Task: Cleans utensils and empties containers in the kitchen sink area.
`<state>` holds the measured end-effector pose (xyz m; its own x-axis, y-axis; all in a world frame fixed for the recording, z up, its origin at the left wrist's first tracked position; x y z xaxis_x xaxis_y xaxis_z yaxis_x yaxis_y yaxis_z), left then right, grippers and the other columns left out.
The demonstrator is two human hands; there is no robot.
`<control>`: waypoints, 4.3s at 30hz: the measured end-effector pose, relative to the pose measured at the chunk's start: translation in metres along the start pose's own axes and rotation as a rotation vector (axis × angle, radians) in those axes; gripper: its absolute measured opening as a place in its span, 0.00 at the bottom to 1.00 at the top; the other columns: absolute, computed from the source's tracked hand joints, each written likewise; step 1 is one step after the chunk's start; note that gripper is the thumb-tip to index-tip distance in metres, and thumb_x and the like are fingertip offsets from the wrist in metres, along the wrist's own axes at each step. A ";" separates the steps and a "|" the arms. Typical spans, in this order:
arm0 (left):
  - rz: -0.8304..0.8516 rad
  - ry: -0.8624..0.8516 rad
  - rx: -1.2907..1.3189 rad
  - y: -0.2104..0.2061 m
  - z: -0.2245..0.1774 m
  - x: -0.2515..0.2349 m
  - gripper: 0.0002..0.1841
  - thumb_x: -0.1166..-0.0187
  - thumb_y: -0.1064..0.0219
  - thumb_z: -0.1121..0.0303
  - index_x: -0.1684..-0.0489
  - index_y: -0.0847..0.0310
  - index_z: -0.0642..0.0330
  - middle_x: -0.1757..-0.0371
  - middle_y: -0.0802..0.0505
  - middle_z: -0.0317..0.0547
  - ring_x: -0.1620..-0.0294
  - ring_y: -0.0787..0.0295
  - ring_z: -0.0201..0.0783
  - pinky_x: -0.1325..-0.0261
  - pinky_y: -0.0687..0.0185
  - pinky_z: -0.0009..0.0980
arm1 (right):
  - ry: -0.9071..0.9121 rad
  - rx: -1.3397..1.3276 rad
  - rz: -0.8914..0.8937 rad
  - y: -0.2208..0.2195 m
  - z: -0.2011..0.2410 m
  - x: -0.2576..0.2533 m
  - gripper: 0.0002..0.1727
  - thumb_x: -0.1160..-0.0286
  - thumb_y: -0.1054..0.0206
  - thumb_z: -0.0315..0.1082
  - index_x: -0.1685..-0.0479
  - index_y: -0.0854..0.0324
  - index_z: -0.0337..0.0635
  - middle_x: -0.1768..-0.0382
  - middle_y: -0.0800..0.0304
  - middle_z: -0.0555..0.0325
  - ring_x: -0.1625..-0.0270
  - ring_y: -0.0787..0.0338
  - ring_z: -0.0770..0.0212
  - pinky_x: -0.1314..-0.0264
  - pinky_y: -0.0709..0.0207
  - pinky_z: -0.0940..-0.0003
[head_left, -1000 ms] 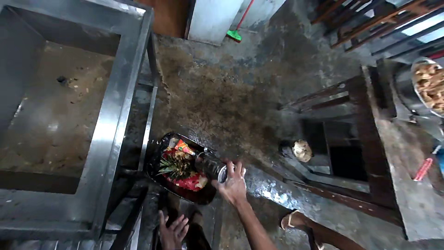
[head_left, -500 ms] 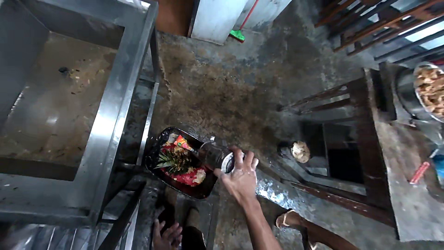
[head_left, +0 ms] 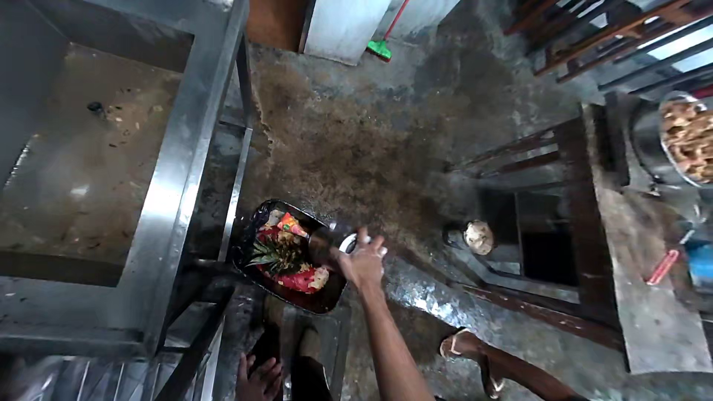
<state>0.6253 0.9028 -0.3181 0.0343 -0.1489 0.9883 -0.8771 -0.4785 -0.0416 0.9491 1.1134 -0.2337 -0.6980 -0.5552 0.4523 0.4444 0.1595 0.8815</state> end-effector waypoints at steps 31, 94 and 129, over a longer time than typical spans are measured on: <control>0.142 -0.114 -0.114 -0.032 -0.006 0.003 0.32 0.07 0.60 0.43 0.14 0.46 0.58 0.45 0.08 0.59 0.53 0.06 0.49 0.53 0.10 0.43 | -0.027 0.042 0.180 -0.026 -0.021 -0.028 0.46 0.42 0.25 0.71 0.17 0.28 0.71 0.14 0.40 0.33 0.20 0.32 0.24 0.37 0.24 0.25; 0.732 -1.198 0.039 -0.169 -0.051 0.273 0.14 0.38 0.27 0.73 0.55 0.09 0.47 0.54 0.05 0.19 0.48 0.13 0.11 0.40 0.20 0.13 | 0.700 -1.509 0.771 0.142 -0.117 0.165 0.19 0.27 0.32 0.40 0.38 0.14 0.47 0.44 0.06 0.73 0.40 0.13 0.83 0.32 0.25 0.83; 0.254 -0.150 -0.265 -0.148 0.094 0.008 0.33 0.23 0.32 0.39 0.31 0.19 0.58 0.40 0.10 0.52 0.42 0.14 0.43 0.42 0.17 0.44 | 0.035 -0.252 0.333 -0.100 -0.161 0.037 0.27 0.08 0.46 0.51 0.31 0.15 0.40 0.37 0.10 0.39 0.32 0.13 0.42 0.26 0.25 0.39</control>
<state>0.8005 0.8914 -0.3178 -0.1474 -0.3679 0.9181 -0.9592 -0.1732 -0.2234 0.9692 0.9457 -0.3266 -0.4754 -0.5349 0.6984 0.7691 0.1326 0.6252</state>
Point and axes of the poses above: each hand's wrist, its own x-axis away from the middle knuckle, its own y-axis out of the back of the hand, z = x × y, the point moved 5 cm from there along -x, towards the middle knuckle
